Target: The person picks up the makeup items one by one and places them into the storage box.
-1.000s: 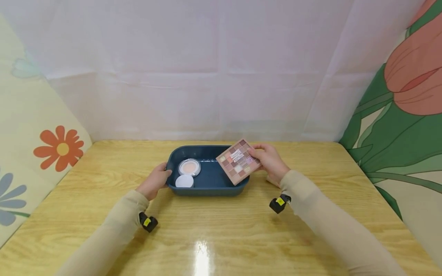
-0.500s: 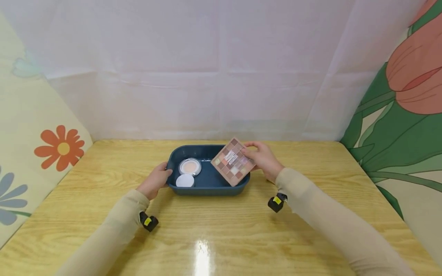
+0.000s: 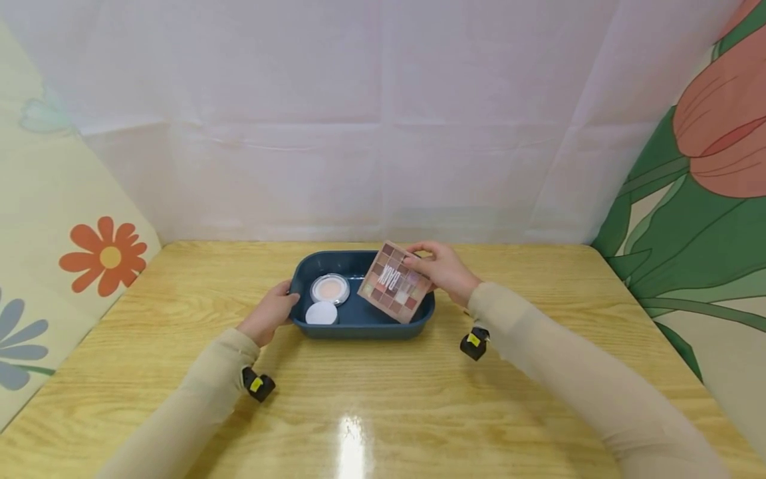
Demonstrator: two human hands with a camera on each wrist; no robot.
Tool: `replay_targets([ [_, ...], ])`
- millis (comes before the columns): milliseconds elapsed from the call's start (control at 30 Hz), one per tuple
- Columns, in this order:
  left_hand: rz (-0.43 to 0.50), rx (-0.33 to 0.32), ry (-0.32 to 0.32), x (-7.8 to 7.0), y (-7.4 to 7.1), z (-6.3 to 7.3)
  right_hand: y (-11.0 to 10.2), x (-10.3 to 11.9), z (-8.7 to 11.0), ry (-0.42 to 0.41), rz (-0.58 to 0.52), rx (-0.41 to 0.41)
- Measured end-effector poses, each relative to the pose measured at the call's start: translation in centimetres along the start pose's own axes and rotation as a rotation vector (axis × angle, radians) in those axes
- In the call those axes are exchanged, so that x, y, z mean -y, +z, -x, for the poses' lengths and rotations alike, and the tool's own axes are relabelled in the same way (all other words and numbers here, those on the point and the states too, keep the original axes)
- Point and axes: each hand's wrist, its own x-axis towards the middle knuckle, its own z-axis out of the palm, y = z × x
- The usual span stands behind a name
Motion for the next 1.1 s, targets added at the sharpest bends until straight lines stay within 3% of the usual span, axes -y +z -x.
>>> replay_targets([
  [667, -0.006, 0.001, -0.004, -0.1, 0.0, 0.1, 1.4, 0.4, -0.9, -0.05, 0.085, 0.13],
  [1100, -0.004, -0.011, 0.009, 0.0, 0.1, 0.2, 2.2, 0.4, -1.0, -0.1, 0.223, 0.191],
])
